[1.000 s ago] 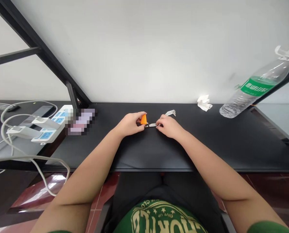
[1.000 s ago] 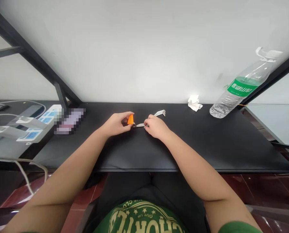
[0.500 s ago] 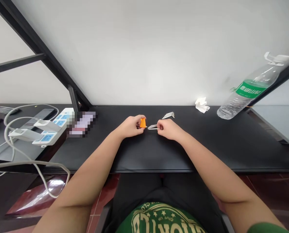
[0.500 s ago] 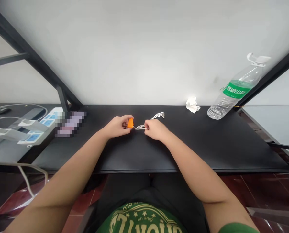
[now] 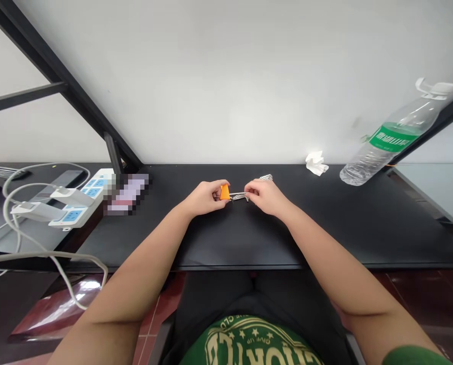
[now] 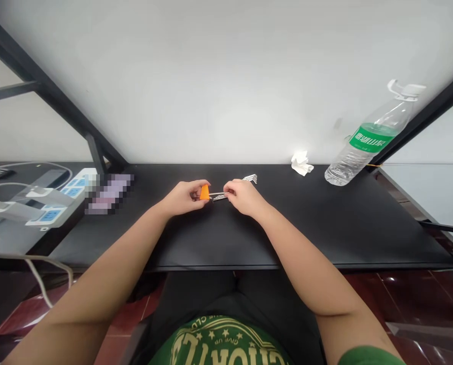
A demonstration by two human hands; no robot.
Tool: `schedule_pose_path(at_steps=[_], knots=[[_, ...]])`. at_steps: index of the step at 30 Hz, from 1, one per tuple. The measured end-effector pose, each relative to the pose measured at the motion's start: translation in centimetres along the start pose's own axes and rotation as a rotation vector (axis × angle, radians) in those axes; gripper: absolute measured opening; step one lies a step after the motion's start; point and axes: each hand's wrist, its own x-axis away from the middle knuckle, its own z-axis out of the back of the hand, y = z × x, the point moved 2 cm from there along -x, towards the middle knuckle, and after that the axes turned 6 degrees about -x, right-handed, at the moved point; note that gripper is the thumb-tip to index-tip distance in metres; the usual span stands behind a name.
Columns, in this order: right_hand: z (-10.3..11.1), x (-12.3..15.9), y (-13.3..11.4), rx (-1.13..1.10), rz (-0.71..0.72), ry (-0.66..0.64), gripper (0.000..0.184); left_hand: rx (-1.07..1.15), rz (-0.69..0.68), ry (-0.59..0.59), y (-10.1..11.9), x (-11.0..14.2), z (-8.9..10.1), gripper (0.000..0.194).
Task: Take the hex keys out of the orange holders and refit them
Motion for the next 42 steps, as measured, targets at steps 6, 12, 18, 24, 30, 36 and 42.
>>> schedule_pose_path(at_steps=[6, 12, 18, 24, 30, 36, 42], knots=[[-0.1, 0.4, -0.4, 0.045, 0.194, 0.012, 0.018, 0.044, -0.009, 0.009, 0.4, -0.2, -0.4, 0.042], [-3.0, 0.0, -0.4, -0.394, -0.056, -0.076, 0.027, -0.032, -0.096, 0.002, 2.0, -0.3, -0.5, 0.023], [-3.6, -0.5, 1.3, -0.362, -0.182, -0.047, 0.013, -0.064, -0.041, -0.001, 0.5, -0.4, -0.8, 0.040], [-2.3, -0.1, 1.0, 0.312, -0.116, -0.192, 0.016, -0.056, 0.026, 0.029, -1.6, -0.4, -0.6, 0.056], [-2.1, 0.4, -0.8, 0.463, -0.195, -0.273, 0.005, -0.064, -0.001, 0.023, -1.7, -0.4, -1.1, 0.059], [-0.4, 0.3, 0.2, 0.174, -0.182, -0.145, 0.013, -0.079, 0.007, 0.026, -1.5, -0.4, -1.0, 0.057], [-0.3, -0.4, 0.7, 0.023, -0.018, 0.012, 0.015, -0.045, -0.008, 0.019, -1.0, -0.4, -1.1, 0.057]])
